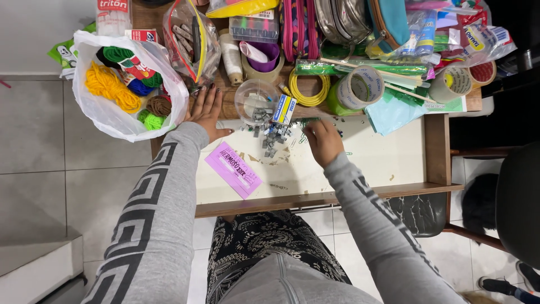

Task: The person pours small metal clips from a plastic container onto a cluttered desk and then sorts them by hand into separate piles. The person repeatedly picks up clips and places them into different groups on the desk surface.

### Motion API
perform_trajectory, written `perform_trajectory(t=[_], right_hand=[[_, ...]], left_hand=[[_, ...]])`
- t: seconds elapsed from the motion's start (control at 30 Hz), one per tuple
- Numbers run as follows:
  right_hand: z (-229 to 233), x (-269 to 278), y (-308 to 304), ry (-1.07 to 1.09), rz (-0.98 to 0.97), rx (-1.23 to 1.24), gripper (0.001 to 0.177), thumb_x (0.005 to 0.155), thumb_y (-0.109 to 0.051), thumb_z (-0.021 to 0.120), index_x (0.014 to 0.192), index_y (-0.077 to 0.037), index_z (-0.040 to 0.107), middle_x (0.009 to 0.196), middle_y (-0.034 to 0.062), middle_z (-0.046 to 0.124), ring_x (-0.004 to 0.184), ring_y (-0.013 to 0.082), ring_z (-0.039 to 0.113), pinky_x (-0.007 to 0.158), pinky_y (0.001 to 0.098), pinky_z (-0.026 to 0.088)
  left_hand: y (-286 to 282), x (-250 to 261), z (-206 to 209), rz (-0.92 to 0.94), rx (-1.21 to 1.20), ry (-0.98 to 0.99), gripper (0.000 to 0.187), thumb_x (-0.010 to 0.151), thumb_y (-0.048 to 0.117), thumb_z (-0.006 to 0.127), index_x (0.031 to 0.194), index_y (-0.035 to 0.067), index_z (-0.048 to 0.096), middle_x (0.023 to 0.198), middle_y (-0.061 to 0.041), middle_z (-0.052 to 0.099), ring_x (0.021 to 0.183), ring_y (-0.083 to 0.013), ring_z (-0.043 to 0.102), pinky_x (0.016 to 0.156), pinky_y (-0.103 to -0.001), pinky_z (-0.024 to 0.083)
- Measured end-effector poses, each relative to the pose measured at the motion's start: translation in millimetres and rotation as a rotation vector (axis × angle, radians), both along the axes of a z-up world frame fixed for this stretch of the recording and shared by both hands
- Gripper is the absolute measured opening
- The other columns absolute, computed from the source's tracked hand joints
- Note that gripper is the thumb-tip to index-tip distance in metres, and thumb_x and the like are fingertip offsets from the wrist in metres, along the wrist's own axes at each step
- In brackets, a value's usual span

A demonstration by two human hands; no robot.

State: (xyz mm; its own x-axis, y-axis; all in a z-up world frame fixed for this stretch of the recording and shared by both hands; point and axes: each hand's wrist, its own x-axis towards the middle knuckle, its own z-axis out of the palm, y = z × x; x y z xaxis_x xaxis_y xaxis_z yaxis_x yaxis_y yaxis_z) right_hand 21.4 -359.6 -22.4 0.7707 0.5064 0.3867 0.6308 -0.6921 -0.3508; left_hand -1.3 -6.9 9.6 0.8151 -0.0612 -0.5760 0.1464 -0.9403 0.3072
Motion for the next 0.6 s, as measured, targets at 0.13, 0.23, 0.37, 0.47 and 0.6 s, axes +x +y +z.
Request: perform_trajectory(t=[0.13,0.23,0.37,0.47,0.6], right_hand=[[41.5,29.9,53.0,-0.043,0.046,0.067,0.011,0.087,-0.014,0.072,0.093,-0.011,0.062,0.082,0.0064,0.056,0.080,0.0294,0.062,0.069,0.0369,0.053],[44.0,38.5,85.9,-0.039,0.064,0.067,0.011,0.086,-0.017,0.074,0.092,-0.014,0.065,0.083,0.0039,0.059,0.079,0.0264,0.064,0.068,0.0346,0.053],[41.1,34.9,123.6,0.042,0.117,-0.003,0.014,0.081,-0.019,0.073,0.091,-0.015,0.064,0.081,0.0051,0.058,0.080,0.0293,0.065,0.069,0.0382,0.054],[30.6,34.2,138.0,0.114,0.107,-0.045,0.014,0.082,-0.018,0.071,0.094,-0.015,0.064,0.082,0.0067,0.059,0.081,0.0316,0.065,0.070,0.0402,0.055],[19.9,36.4,138.6,0.092,0.139,-0.026,0.018,0.085,-0.016,0.068,0.103,-0.012,0.065,0.086,0.0099,0.061,0.083,0.0335,0.065,0.072,0.0403,0.055]], left_hand=[[1.3,0.5,-2.3,-0.009,0.016,-0.003,0.105,0.085,0.059,0.054,0.153,0.025,-0.018,0.157,0.006,-0.029,0.142,-0.0196,-0.032,0.113,-0.058,-0.013],[3.0,-1.6,-4.1,0.000,0.003,-0.014,0.104,0.086,0.058,0.054,0.154,0.025,-0.017,0.158,0.007,-0.028,0.142,-0.0195,-0.031,0.114,-0.059,-0.009],[4.2,-2.3,-3.2,-0.018,-0.023,-0.030,0.104,0.086,0.058,0.054,0.153,0.025,-0.018,0.157,0.007,-0.029,0.142,-0.0192,-0.032,0.114,-0.060,-0.005],[3.6,-1.0,-6.0,-0.003,-0.026,-0.028,0.106,0.084,0.058,0.056,0.153,0.026,-0.019,0.157,0.008,-0.029,0.142,-0.0182,-0.032,0.114,-0.061,-0.005],[4.7,-2.2,-6.6,-0.001,-0.035,-0.040,0.105,0.085,0.058,0.055,0.153,0.026,-0.018,0.157,0.009,-0.029,0.142,-0.0178,-0.032,0.113,-0.061,-0.006]])
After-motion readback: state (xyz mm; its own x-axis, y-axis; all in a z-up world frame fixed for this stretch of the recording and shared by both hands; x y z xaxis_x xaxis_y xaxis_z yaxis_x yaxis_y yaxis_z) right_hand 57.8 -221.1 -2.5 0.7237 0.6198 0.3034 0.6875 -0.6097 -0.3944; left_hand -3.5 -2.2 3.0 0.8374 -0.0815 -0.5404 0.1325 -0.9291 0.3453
